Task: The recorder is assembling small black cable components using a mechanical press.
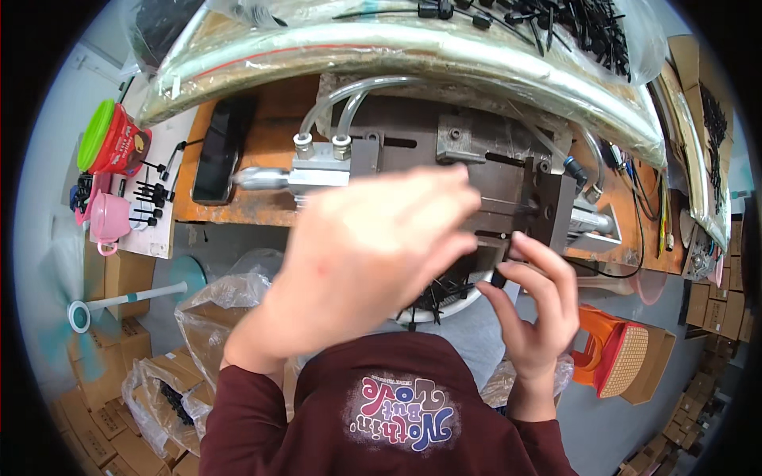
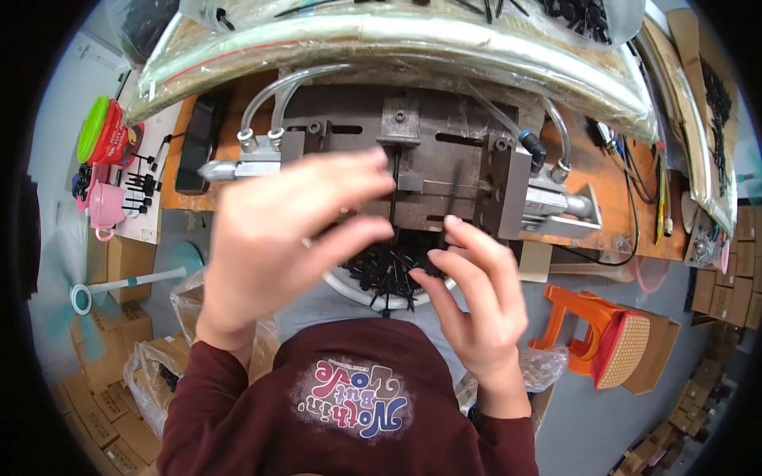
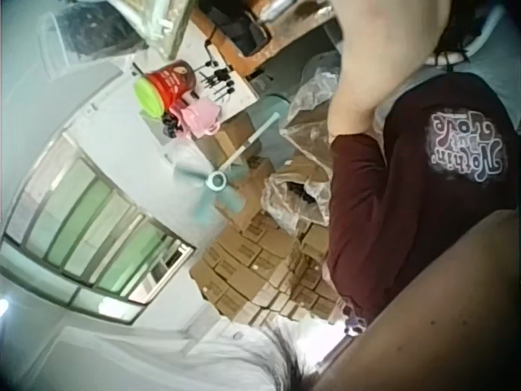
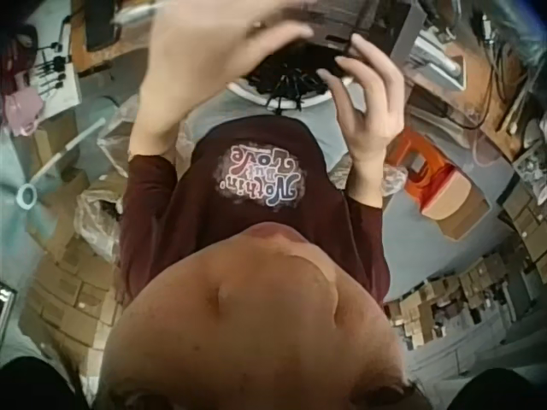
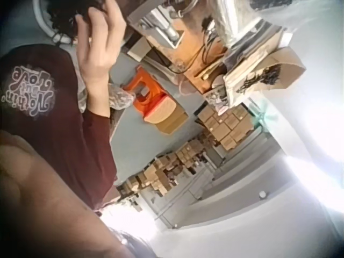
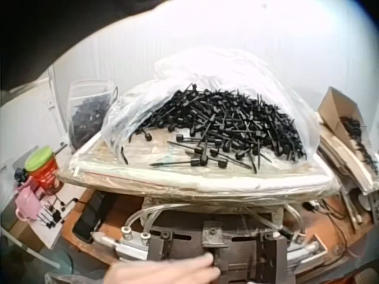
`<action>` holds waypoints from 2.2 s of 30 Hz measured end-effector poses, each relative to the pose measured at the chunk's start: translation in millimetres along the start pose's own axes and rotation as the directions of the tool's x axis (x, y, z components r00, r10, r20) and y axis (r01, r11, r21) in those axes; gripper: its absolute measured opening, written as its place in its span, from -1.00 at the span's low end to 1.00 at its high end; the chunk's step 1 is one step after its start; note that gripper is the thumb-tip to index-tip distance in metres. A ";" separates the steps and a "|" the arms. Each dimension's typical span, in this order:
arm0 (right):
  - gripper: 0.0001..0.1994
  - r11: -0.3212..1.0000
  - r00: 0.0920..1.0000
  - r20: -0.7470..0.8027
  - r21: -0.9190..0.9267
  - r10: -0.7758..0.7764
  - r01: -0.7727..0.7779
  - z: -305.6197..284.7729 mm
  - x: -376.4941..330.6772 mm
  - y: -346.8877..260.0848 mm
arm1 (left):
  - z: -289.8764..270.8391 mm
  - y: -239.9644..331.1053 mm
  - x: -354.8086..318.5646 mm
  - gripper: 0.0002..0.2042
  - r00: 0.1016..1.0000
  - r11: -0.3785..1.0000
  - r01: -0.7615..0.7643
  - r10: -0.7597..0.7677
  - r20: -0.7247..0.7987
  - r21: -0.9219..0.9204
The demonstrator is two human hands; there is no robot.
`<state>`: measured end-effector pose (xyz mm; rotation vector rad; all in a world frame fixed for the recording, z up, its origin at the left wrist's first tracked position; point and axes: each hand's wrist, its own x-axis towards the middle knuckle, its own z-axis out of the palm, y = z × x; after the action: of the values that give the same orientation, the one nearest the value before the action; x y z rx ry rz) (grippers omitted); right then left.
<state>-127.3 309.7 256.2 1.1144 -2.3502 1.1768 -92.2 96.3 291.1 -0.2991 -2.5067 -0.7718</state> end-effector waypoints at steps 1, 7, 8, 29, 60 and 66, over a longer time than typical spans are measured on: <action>-0.71 1.000 1.000 0.022 -0.014 -0.013 0.013 6.3 -0.2 1.9 | -6.3 -10.0 14.4 -0.75 0.988 0.993 -0.092 0.100 -0.114 0.073; -0.80 0.976 0.976 0.188 -0.163 -0.114 0.145 35.7 5.1 0.7 | -33.9 -43.9 97.4 -0.78 0.969 0.985 0.020 0.022 -0.244 0.169; -0.83 0.961 0.972 0.196 -0.220 -0.126 0.169 37.7 7.1 -1.8 | -32.0 -52.6 102.2 -0.74 0.971 0.973 0.050 0.004 -0.237 0.224; -0.56 0.732 0.884 0.143 -0.511 -0.444 0.450 19.9 212.9 18.1 | -22.2 3.1 -9.4 -0.73 0.995 0.995 -0.070 0.065 -0.070 -0.069; -0.81 0.728 0.972 0.143 0.644 0.188 -0.236 -22.7 267.0 61.6 | 34.6 7.5 -30.4 -0.71 0.997 0.995 0.052 -0.046 0.065 -0.088; -0.79 0.566 0.962 0.160 0.782 0.219 -0.259 -22.6 224.2 69.5 | 4.0 2.7 -4.6 -0.56 0.934 0.996 0.040 -0.067 -0.352 -0.085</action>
<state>-329.1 237.8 354.7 1.0362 -2.0237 2.5014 -88.9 100.6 287.1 -0.1048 -2.1560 -0.8609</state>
